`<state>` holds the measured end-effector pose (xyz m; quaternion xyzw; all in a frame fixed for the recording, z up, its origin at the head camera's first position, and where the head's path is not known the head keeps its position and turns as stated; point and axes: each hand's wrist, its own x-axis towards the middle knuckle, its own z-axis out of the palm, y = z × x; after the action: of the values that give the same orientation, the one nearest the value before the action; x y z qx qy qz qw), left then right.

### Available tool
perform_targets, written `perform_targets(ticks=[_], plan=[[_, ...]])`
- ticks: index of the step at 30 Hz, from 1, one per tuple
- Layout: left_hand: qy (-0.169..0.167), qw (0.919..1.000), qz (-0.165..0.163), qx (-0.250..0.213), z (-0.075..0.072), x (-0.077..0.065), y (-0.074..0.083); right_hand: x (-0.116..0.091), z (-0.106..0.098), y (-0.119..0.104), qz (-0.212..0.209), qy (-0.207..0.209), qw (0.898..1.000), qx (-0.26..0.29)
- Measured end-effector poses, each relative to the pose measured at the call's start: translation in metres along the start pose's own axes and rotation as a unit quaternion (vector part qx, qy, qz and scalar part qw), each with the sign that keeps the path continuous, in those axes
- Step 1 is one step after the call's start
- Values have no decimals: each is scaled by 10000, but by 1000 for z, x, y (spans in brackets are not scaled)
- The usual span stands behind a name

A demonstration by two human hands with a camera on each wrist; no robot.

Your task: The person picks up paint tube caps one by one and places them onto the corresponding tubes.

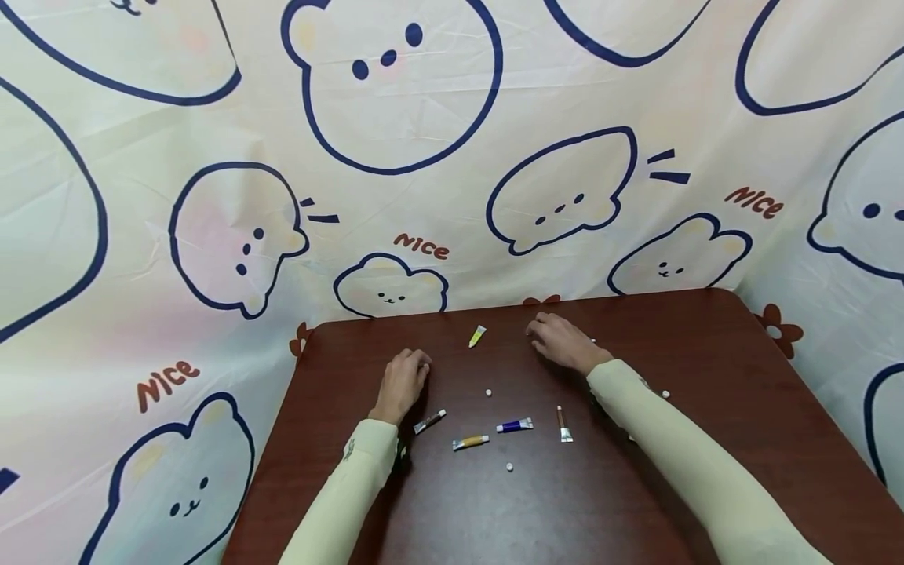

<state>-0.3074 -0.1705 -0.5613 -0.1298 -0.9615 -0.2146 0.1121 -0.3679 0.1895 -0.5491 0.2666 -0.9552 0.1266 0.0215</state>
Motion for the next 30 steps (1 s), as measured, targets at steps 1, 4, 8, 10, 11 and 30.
perform_targets(ticks=[1, 4, 8, 10, 11, 30], plan=[[-22, 10000, -2, -8, -1, -1, 1, 1, 0, 0, -14, 5, 10000, 8], [-104, 9999, 5, -48, -6, -4, 6, 3, 2, 3, -100, 51, 9999, -4], [-121, 9998, 122, -51, -10, -7, 11, 6, 5, 7, -161, 102, 9998, -18], [-107, 9997, 199, -29, -11, -9, 14, 7, 5, 8, -154, 95, 9998, -34], [-106, 9997, 226, -2, -11, -9, 15, 7, 5, 9, -138, 73, 9999, -18], [-398, 9966, 684, -219, -20, -30, 50, 21, 7, 11, 38, -29, 10000, 32]])
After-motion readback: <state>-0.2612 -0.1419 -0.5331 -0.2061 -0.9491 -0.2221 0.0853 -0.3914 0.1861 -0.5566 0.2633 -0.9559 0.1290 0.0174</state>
